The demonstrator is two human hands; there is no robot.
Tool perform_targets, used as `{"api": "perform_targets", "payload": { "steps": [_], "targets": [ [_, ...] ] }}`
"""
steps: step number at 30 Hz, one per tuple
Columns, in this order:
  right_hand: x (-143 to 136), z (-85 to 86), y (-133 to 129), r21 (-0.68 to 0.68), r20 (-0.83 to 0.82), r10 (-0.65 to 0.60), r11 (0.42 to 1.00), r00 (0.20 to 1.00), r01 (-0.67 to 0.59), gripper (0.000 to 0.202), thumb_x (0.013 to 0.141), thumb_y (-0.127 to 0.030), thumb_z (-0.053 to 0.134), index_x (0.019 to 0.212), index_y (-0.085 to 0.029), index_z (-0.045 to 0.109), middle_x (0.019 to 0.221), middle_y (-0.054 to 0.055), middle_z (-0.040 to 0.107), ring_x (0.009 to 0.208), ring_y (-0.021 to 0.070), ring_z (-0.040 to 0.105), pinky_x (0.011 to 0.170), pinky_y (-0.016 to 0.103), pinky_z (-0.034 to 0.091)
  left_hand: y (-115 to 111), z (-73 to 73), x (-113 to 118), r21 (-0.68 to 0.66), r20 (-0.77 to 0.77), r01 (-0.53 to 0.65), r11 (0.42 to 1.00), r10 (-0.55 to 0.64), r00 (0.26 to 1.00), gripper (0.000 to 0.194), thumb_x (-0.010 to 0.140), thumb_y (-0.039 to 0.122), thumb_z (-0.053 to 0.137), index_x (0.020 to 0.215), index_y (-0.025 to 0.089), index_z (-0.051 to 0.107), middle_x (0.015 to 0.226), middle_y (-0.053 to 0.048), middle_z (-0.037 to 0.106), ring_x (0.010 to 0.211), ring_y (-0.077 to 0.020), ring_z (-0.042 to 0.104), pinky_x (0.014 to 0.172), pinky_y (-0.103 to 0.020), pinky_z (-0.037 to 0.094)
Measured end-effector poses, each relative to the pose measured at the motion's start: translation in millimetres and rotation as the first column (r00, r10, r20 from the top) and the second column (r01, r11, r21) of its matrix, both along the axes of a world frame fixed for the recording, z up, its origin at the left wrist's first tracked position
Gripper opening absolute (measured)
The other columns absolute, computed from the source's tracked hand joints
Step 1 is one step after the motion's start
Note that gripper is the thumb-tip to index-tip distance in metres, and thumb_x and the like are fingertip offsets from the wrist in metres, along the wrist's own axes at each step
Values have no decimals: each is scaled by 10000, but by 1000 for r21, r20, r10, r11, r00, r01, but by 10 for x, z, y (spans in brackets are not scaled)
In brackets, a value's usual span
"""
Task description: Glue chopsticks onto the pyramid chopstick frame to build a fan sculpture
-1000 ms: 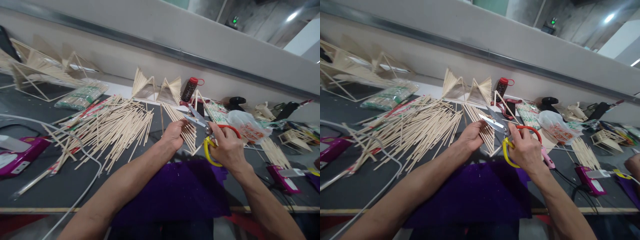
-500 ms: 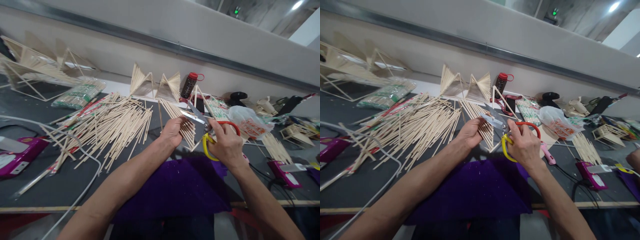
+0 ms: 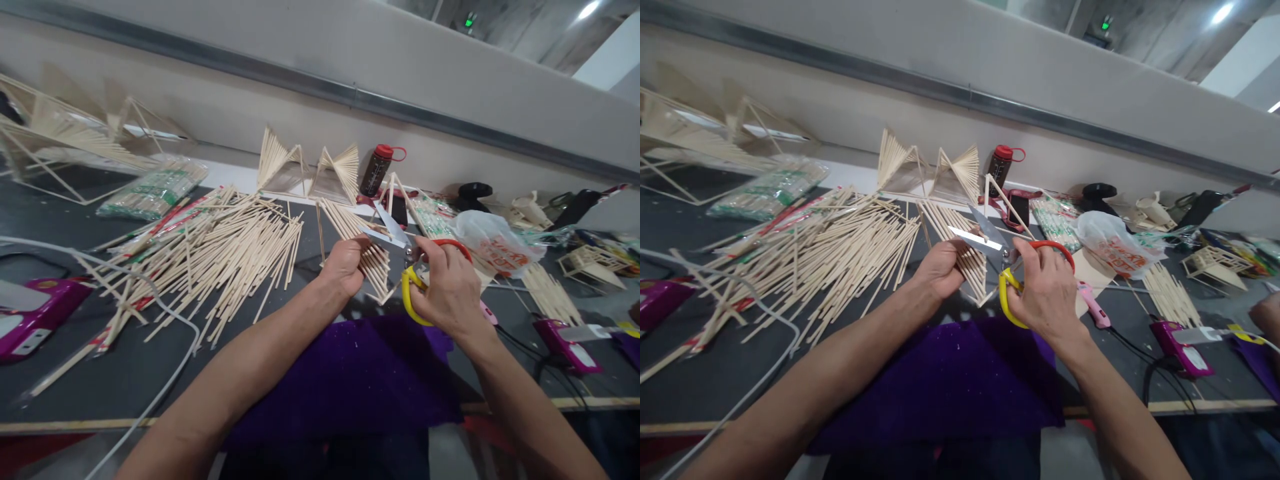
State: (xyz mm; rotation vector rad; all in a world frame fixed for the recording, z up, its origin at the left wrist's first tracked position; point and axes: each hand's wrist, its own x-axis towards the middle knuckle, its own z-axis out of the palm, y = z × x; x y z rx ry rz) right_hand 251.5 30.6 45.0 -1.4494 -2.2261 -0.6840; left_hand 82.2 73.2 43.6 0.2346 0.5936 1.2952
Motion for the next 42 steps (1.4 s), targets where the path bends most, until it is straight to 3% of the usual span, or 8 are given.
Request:
{"api": "perform_targets", "payload": {
  "steps": [9, 18, 37, 42],
  "targets": [
    [25, -2, -56, 56, 60, -10, 998, 998, 6, 624, 734, -297, 577, 1323, -125, 467, 925, 103, 555, 844, 254, 527, 712, 349, 436, -58, -3, 54, -25, 40, 21, 999, -20, 999, 226, 697, -41, 522, 772, 106, 675, 600, -14, 659, 516, -116, 597, 544, -234, 475],
    [90, -99, 13, 41, 56, 7, 999, 998, -10, 540, 751, -262, 555, 1277, -147, 504, 878, 89, 573, 763, 224, 551, 629, 309, 417, -41, -60, 79, -63, 42, 9, 998, -6, 999, 199, 762, -18, 522, 648, 104, 629, 562, -31, 625, 542, -129, 603, 688, -283, 525],
    [113, -130, 83, 52, 68, 6, 999, 998, -10, 496, 754, -260, 552, 1244, -182, 530, 851, 75, 558, 750, 218, 533, 620, 308, 375, 21, -149, 91, -75, 23, 8, 997, -6, 1000, 184, 741, -27, 521, 668, 107, 625, 557, -21, 623, 542, -119, 608, 669, -253, 529],
    [57, -91, 96, 49, 74, -16, 999, 997, 13, 527, 753, -338, 561, 1248, -164, 512, 907, 92, 554, 809, 238, 524, 676, 330, 369, 74, -146, 30, -48, 24, -5, 999, 6, 1000, 178, 730, -28, 534, 723, 105, 652, 572, -15, 630, 515, -102, 587, 574, -209, 483]
  ]
}}
